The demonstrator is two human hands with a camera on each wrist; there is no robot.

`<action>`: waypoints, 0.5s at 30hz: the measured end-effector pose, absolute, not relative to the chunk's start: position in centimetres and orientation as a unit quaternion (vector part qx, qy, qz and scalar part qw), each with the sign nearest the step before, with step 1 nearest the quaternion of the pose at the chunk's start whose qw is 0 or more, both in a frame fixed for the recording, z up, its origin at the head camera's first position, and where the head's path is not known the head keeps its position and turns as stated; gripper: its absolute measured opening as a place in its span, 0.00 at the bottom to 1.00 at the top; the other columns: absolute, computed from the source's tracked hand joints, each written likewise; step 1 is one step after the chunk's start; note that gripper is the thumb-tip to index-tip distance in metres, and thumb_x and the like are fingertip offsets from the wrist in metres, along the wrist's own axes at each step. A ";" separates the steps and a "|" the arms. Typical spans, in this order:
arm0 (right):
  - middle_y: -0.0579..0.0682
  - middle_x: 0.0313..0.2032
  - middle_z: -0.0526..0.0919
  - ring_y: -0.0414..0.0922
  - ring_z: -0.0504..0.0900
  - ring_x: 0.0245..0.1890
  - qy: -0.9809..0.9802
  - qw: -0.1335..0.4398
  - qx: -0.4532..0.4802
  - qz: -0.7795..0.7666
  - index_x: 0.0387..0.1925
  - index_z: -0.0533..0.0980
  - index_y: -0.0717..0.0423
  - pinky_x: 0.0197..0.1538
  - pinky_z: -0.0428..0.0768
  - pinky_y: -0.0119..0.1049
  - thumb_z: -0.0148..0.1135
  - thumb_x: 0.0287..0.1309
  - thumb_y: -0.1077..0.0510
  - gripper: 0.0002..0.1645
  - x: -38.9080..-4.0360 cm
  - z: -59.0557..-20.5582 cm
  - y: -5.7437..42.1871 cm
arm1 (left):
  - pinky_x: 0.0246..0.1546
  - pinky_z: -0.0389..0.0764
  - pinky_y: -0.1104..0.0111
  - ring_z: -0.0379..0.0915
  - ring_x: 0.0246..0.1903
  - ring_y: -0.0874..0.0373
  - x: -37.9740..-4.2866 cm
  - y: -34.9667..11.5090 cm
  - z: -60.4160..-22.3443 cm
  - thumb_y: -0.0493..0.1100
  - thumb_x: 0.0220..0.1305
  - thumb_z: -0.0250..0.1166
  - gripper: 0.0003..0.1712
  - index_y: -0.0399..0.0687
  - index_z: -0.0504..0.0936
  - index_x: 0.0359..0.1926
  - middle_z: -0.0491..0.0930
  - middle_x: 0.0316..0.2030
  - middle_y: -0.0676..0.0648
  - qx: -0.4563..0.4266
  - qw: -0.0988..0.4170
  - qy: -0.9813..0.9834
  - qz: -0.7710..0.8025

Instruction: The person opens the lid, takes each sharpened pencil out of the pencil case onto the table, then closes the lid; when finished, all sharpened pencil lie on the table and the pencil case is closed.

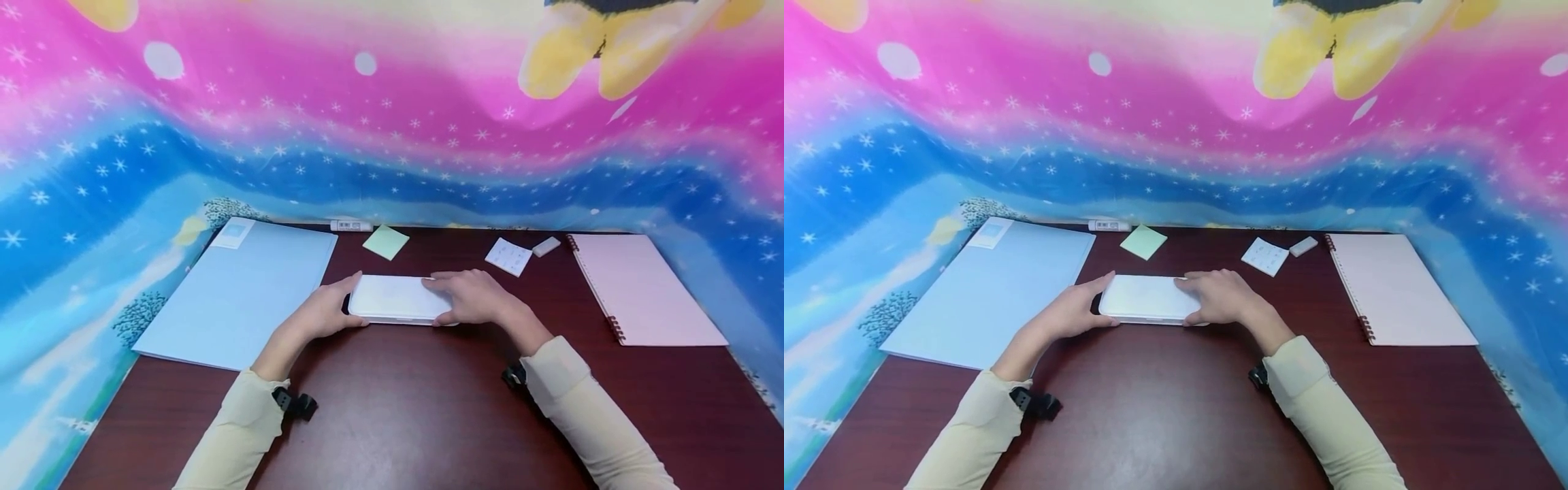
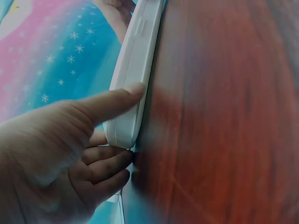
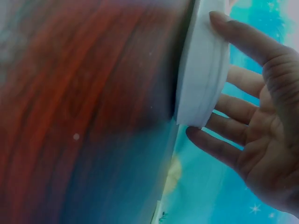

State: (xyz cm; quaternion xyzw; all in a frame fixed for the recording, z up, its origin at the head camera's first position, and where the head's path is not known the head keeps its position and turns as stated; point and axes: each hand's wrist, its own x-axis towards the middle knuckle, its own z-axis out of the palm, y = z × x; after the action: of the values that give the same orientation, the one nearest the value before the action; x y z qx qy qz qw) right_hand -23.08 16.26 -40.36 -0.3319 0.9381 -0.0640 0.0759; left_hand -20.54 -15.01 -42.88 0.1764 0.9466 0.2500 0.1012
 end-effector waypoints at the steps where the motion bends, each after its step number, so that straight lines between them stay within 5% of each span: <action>1: 0.50 0.70 0.75 0.53 0.79 0.64 0.938 0.074 -0.333 -0.063 0.72 0.70 0.41 0.59 0.80 0.52 0.73 0.51 0.33 0.48 -23.1 -40.4 16.3 | 0.72 0.67 0.48 0.60 0.75 0.43 -20.6 -15.1 -43.0 0.55 0.59 0.74 0.57 0.45 0.53 0.80 0.61 0.77 0.42 0.181 0.097 0.948 0.245; 15: 0.47 0.68 0.77 0.51 0.83 0.59 0.934 0.068 -0.346 -0.065 0.69 0.73 0.39 0.52 0.81 0.46 0.74 0.50 0.32 0.46 -23.8 -40.3 16.7 | 0.70 0.70 0.49 0.65 0.72 0.43 -20.9 -15.2 -43.6 0.56 0.56 0.77 0.56 0.43 0.58 0.78 0.66 0.74 0.39 0.211 0.049 0.950 0.225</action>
State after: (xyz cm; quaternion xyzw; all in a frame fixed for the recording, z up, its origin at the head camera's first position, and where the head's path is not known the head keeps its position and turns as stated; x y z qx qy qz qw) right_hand -23.83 16.70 -40.30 -0.3457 0.9337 -0.0645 0.0676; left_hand -20.87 -15.18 -43.60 0.2111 0.9500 0.2249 0.0487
